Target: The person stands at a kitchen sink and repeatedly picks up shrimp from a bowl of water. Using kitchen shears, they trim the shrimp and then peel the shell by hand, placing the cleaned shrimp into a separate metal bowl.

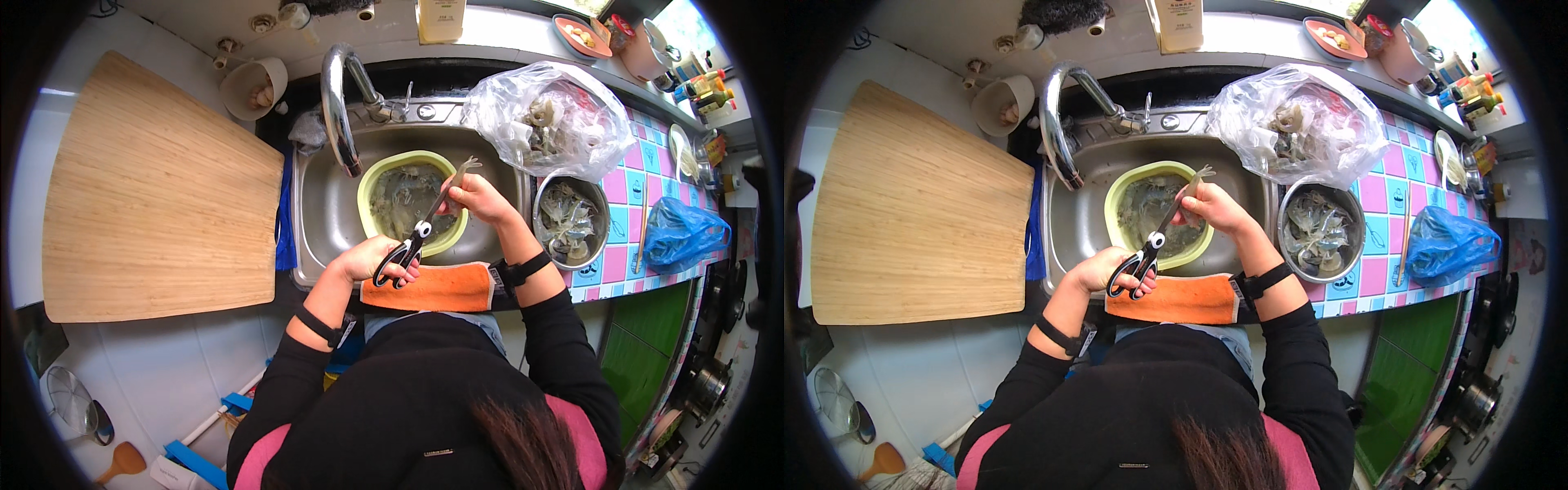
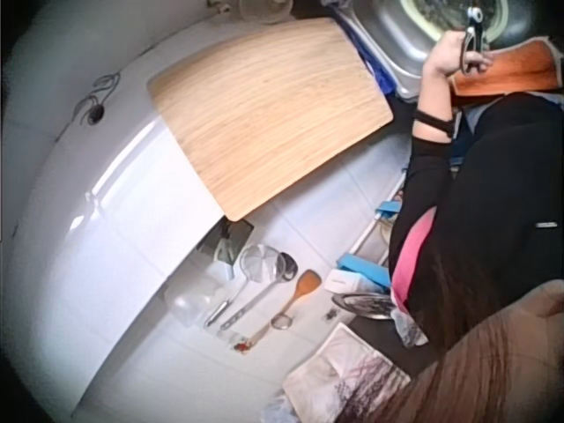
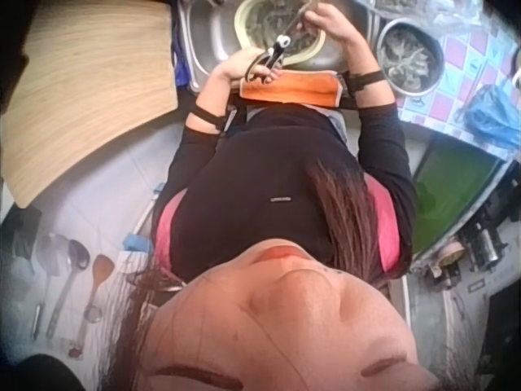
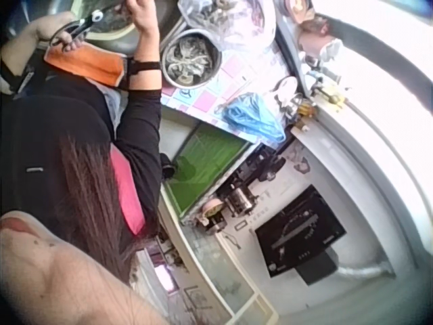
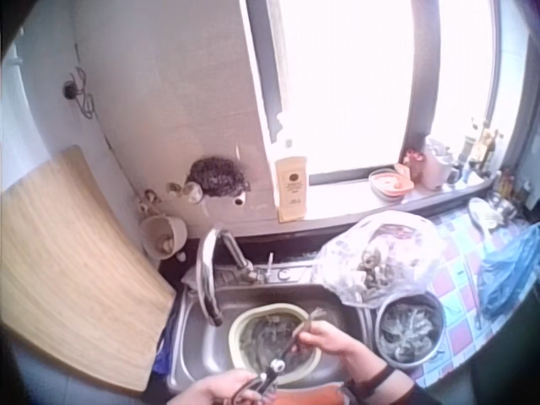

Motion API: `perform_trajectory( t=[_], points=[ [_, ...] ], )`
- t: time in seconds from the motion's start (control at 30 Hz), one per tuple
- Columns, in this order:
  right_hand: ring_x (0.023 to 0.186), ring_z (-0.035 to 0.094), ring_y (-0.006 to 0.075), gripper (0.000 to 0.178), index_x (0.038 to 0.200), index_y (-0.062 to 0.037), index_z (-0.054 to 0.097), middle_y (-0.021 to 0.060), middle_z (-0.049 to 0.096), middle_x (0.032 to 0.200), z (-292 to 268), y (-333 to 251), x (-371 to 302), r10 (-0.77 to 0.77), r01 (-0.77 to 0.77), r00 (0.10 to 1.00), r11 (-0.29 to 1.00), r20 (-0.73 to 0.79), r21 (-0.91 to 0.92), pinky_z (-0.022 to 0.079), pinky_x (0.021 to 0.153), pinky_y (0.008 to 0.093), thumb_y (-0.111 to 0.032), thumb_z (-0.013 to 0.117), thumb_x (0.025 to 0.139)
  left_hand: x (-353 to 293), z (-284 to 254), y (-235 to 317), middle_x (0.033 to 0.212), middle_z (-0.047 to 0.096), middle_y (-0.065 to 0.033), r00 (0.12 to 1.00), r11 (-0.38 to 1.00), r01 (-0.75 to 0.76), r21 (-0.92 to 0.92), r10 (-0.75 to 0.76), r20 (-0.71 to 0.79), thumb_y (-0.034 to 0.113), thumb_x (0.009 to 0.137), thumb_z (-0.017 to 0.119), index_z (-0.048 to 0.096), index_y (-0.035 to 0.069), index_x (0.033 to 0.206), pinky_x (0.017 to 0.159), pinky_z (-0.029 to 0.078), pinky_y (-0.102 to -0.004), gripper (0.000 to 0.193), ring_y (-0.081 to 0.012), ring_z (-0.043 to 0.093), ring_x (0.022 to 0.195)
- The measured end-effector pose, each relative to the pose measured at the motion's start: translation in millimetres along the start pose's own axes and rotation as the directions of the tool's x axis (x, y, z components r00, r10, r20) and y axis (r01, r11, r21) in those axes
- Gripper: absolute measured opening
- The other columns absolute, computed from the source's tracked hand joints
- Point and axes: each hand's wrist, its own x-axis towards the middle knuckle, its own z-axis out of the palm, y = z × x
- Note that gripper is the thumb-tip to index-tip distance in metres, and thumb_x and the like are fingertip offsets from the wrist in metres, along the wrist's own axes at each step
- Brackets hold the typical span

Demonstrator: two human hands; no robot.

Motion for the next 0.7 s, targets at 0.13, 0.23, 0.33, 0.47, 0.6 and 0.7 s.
perform_trajectory(
  t=[0.13, 0.23, 0.33, 0.47, 0.6, 0.7],
  points=[
    [0.066, 0.053, 0.0122, 0.019, 0.100, -0.0040, 0.051, 0.0053, 0.058, 0.080, 12.0, 0.8, -1.5, 0.010, 0.003, 0.993, 0.994, -0.121, 0.111, 0.046, 0.065, 0.0246, -0.020, 0.043, 0.094, -2.3, 0.9, -3.6, 0.091, 0.062, -0.0173, 0.999, 0.998, -0.014, -0.065, 0.011, -0.051, 0.003, 0.070, 0.066, 0.055, -0.009, 0.098, 0.071, 0.053, -0.0307, 0.032, -0.0223, 0.063, 0.082],
    [0.066, 0.052, 0.0112, 0.021, 0.099, -0.0054, 0.051, 0.0035, 0.055, 0.080, 27.1, 11.1, 2.4, -0.055, 0.134, 0.938, 0.968, -0.343, 0.212, 0.046, 0.064, 0.0243, -0.024, 0.043, 0.094, -0.8, 1.8, -3.7, 0.090, 0.061, -0.0155, 0.997, 0.998, -0.019, -0.057, 0.015, -0.077, 0.001, 0.069, 0.066, 0.055, -0.008, 0.098, 0.071, 0.053, -0.0311, 0.033, -0.0226, 0.063, 0.082],
    [0.060, 0.048, 0.0088, 0.021, 0.096, -0.0046, 0.051, 0.0016, 0.052, 0.071, 32.9, 17.2, 6.3, -0.156, 0.188, 0.901, 0.981, -0.404, 0.040, 0.042, 0.057, 0.0214, -0.023, 0.041, 0.095, 0.3, 0.0, -2.7, 0.093, 0.061, -0.0169, 0.998, 0.999, -0.026, -0.027, 0.024, -0.059, 0.003, 0.070, 0.066, 0.054, -0.009, 0.102, 0.073, 0.052, -0.0318, 0.036, -0.0233, 0.062, 0.085],
    [0.054, 0.040, 0.0078, 0.017, 0.091, -0.0034, 0.051, -0.0004, 0.046, 0.063, 31.0, 14.2, 4.1, -0.168, 0.150, 0.916, 0.986, -0.365, -0.076, 0.036, 0.050, 0.0220, -0.016, 0.039, 0.095, 0.6, -3.5, -1.5, 0.096, 0.061, -0.0175, 0.998, 0.999, -0.049, 0.010, 0.049, -0.024, 0.004, 0.070, 0.065, 0.052, -0.009, 0.105, 0.075, 0.052, -0.0322, 0.040, -0.0236, 0.062, 0.088],
    [0.053, 0.038, 0.0076, 0.018, 0.088, -0.0027, 0.051, -0.0012, 0.044, 0.061, 31.9, 8.9, 0.0, -0.151, 0.113, 0.942, 0.984, -0.301, -0.138, 0.034, 0.048, 0.0228, -0.014, 0.038, 0.095, 0.4, -5.6, 0.4, 0.097, 0.061, -0.0175, 0.998, 0.998, -0.055, 0.039, 0.055, 0.000, 0.004, 0.071, 0.065, 0.053, -0.008, 0.104, 0.075, 0.052, -0.0323, 0.037, -0.0233, 0.062, 0.088],
    [0.053, 0.038, 0.0077, 0.019, 0.089, -0.0023, 0.052, -0.0014, 0.044, 0.061, 28.6, 3.9, -1.4, -0.098, 0.029, 0.952, 0.973, -0.291, -0.230, 0.034, 0.048, 0.0228, -0.014, 0.038, 0.095, -0.5, -4.6, 0.2, 0.092, 0.062, -0.0163, 0.999, 0.999, -0.031, 0.029, 0.031, -0.017, 0.004, 0.070, 0.066, 0.054, -0.008, 0.099, 0.072, 0.052, -0.0313, 0.033, -0.0217, 0.063, 0.083]
  ],
)
